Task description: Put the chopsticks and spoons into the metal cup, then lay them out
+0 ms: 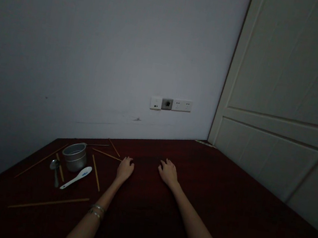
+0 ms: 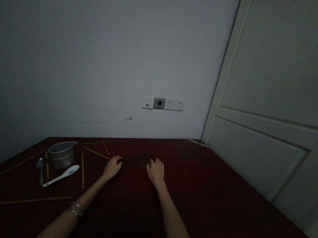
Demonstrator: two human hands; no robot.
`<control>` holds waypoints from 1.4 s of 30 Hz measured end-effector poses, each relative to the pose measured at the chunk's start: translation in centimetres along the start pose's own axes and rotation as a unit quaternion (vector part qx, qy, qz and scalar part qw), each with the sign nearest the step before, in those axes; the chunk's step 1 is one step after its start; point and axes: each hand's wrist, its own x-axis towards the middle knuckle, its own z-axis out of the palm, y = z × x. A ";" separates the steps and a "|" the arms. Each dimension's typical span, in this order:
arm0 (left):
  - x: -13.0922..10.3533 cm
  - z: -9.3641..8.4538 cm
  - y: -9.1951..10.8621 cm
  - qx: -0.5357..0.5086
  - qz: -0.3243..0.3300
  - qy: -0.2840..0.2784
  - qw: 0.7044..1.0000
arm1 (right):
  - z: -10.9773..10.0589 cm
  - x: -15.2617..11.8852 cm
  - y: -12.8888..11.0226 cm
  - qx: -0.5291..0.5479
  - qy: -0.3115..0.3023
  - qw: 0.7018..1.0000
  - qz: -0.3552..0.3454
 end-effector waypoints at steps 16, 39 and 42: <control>-0.6 -0.6 -0.1 -0.030 0.025 0.012 0.999 | -0.4 -0.2 0.0 -0.009 -0.002 1.000 -0.006; -3.3 -0.9 0.5 0.036 0.083 -0.014 0.996 | 0.5 0.0 0.4 -0.035 -0.012 0.999 -0.011; -3.2 -0.8 0.4 0.039 0.086 -0.011 0.995 | 0.5 0.0 0.5 -0.035 -0.014 0.999 -0.010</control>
